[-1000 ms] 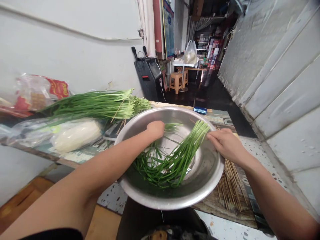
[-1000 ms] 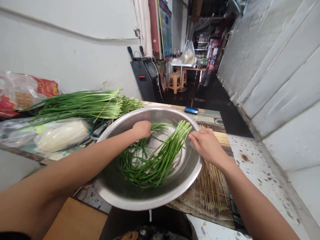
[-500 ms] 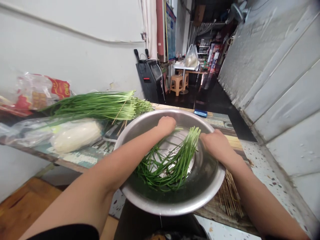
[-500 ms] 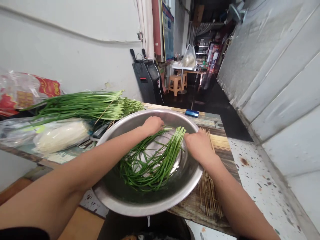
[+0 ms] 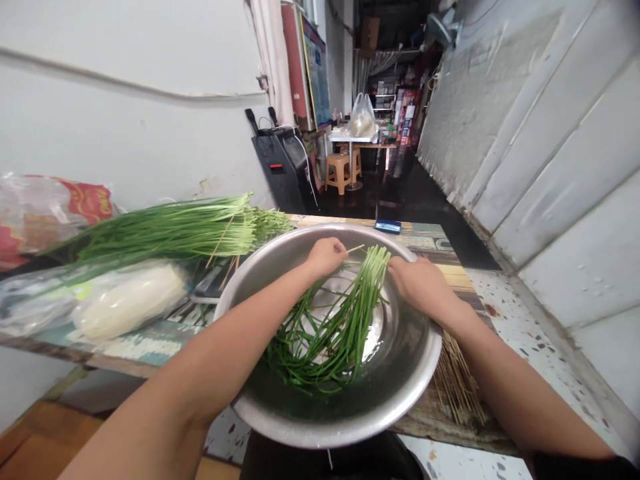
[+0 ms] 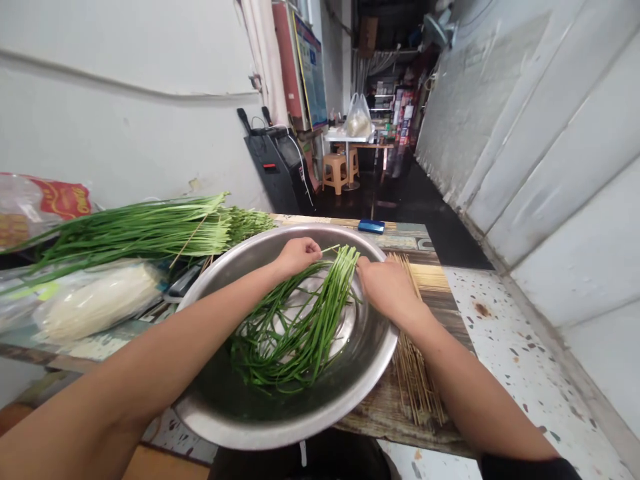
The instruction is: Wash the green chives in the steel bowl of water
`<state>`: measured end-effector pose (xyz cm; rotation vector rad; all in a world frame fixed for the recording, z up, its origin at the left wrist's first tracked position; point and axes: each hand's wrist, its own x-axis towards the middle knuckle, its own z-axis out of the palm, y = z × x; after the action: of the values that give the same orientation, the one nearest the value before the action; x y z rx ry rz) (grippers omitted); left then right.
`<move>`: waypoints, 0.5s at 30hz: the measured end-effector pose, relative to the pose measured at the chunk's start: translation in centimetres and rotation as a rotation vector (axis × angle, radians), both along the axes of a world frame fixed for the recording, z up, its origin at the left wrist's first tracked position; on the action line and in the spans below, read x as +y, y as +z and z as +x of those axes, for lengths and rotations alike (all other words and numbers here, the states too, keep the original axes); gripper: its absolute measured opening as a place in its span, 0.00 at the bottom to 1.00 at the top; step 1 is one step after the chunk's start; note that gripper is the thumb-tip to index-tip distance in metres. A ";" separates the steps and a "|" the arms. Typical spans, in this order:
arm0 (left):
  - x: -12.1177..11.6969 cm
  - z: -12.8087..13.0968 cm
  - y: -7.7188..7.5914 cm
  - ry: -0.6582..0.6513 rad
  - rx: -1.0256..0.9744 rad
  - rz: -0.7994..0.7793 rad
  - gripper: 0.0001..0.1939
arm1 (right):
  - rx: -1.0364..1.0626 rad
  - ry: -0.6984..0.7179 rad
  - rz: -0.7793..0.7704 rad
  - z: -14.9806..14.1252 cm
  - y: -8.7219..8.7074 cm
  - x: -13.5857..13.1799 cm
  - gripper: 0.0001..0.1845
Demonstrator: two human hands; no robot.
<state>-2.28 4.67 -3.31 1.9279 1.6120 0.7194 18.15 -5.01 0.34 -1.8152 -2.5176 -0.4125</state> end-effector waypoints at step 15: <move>-2.9 1.8 2.7 0.065 -0.888 -0.458 0.16 | 0.018 -0.054 0.024 0.1 0.2 -0.3 0.16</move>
<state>-0.48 1.75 -0.61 0.9983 1.1260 0.9472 18.25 -5.28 0.56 -1.8733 -2.4460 -0.4237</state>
